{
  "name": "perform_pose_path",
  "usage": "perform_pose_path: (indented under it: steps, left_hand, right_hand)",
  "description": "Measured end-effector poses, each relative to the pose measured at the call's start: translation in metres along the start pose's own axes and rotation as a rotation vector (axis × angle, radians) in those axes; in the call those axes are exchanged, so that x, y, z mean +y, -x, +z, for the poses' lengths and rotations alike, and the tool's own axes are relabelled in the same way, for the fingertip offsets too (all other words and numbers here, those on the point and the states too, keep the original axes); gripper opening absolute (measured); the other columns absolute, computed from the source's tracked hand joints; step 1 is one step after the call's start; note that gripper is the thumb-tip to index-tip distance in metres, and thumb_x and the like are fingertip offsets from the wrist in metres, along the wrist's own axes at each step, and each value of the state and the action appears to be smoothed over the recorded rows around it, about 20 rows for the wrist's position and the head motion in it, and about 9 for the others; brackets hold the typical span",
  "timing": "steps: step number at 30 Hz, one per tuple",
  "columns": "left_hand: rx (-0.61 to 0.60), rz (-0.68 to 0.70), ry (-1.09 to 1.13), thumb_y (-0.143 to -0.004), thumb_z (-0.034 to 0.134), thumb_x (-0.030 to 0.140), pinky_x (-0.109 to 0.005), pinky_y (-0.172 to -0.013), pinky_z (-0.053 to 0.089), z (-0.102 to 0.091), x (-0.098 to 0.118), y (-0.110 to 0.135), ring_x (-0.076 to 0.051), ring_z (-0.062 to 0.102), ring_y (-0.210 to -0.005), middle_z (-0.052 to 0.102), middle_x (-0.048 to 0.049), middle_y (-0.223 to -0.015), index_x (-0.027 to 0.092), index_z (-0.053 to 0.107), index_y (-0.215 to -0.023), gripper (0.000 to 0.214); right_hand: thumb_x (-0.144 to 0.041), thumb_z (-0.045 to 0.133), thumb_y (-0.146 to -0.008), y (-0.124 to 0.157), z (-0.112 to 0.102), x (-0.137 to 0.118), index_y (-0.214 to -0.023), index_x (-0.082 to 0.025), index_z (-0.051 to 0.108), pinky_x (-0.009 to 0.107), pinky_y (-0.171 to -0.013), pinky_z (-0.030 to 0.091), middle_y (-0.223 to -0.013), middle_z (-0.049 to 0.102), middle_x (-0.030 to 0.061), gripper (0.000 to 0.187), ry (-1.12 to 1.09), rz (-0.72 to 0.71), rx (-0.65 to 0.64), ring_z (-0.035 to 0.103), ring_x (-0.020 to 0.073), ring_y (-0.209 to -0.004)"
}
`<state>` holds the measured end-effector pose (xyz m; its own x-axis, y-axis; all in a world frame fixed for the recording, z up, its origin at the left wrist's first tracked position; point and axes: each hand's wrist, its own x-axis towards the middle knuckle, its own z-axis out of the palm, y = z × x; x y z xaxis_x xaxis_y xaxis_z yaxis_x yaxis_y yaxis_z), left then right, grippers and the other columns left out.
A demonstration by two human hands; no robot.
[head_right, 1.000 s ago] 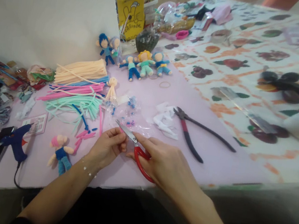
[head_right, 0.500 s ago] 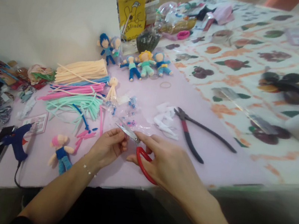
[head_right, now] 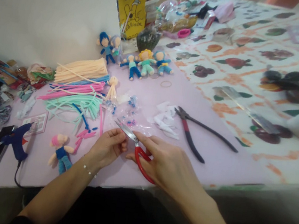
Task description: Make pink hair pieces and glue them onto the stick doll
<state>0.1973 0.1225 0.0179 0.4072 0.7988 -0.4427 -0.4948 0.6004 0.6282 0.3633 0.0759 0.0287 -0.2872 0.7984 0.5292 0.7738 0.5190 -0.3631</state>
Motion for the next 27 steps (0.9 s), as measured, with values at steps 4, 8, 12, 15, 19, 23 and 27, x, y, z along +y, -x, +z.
perform_pose_path:
  steps: [4, 8, 12, 15, 19, 23, 27]
  left_hand:
    - [-0.001, 0.002, -0.002, -0.035, 0.098, 0.035, -0.021, -0.048, 0.042, 0.0, 0.0, 0.0, -0.006, 0.053, -0.044, 0.063, 0.003, -0.054, 0.014, 0.061, -0.058, 0.048]
    - [0.001, 0.01, -0.008, -0.037, 0.097, 0.034, -0.021, -0.048, 0.042, 0.0, 0.0, 0.0, -0.006, 0.052, -0.044, 0.065, 0.0017, -0.057, 0.015, 0.06, -0.058, 0.047]
    - [0.006, 0.011, -0.011, -0.036, 0.097, 0.035, -0.021, -0.047, 0.042, 0.001, 0.0, 0.0, -0.006, 0.051, -0.044, 0.066, 0.0011, -0.057, 0.014, 0.06, -0.058, 0.047]
    - [0.024, 0.019, -0.016, -0.036, 0.097, 0.034, -0.021, -0.046, 0.041, 0.001, 0.001, 0.0, -0.006, 0.051, -0.043, 0.065, 0.002, -0.056, 0.015, 0.06, -0.058, 0.047]
    - [0.053, 0.032, -0.023, -0.037, 0.096, 0.03, -0.021, -0.047, 0.041, 0.003, 0.002, 0.001, -0.005, 0.05, -0.042, 0.063, 0.0039, -0.055, 0.016, 0.058, -0.058, 0.045]
    - [0.053, 0.049, -0.035, -0.038, 0.095, 0.029, -0.022, -0.047, 0.04, 0.003, 0.003, 0.001, -0.005, 0.05, -0.042, 0.063, 0.0041, -0.054, 0.016, 0.058, -0.058, 0.044]
    - [0.051, 0.052, -0.039, -0.04, 0.093, 0.026, -0.022, -0.047, 0.04, 0.003, 0.002, 0.0, -0.006, 0.05, -0.042, 0.062, 0.0048, -0.054, 0.016, 0.063, -0.064, 0.04]
  right_hand:
    - [-0.032, 0.05, -0.097, -0.001, -0.001, -0.003, -0.115, -0.019, 0.07, 0.025, -0.046, 0.039, -0.066, 0.062, 0.0017, 0.029, -0.015, 0.024, -0.001, 0.051, 0.0134, -0.048]
    - [-0.026, 0.051, -0.094, 0.001, 0.0, -0.002, -0.114, -0.022, 0.07, 0.026, -0.047, 0.04, -0.066, 0.065, 0.0016, 0.028, -0.017, 0.038, -0.019, 0.054, 0.0141, -0.049]
    - [-0.025, 0.051, -0.094, 0.004, 0.003, 0.002, -0.113, -0.02, 0.069, 0.026, -0.05, 0.045, -0.072, 0.07, 0.004, 0.027, -0.016, 0.026, -0.008, 0.061, 0.0158, -0.054]
    - [-0.027, 0.049, -0.096, 0.005, 0.004, 0.005, -0.112, -0.018, 0.069, 0.027, -0.051, 0.048, -0.074, 0.072, 0.0055, 0.027, -0.01, 0.009, 0.005, 0.065, 0.0171, -0.056]
    - [-0.036, 0.051, -0.097, 0.005, 0.003, 0.009, -0.112, -0.02, 0.07, 0.029, -0.054, 0.051, -0.077, 0.074, 0.0062, 0.029, -0.025, 0.027, 0.017, 0.068, 0.0195, -0.062]
    - [-0.038, 0.054, -0.096, 0.006, 0.002, 0.01, -0.112, -0.022, 0.07, 0.031, -0.055, 0.053, -0.079, 0.075, 0.0063, 0.028, -0.027, 0.058, 0.007, 0.068, 0.0196, -0.061]
    - [-0.04, 0.049, -0.099, 0.004, 0.002, 0.008, -0.113, -0.021, 0.069, 0.031, -0.054, 0.052, -0.078, 0.075, 0.0072, 0.031, -0.034, 0.018, 0.018, 0.068, 0.02, -0.061]
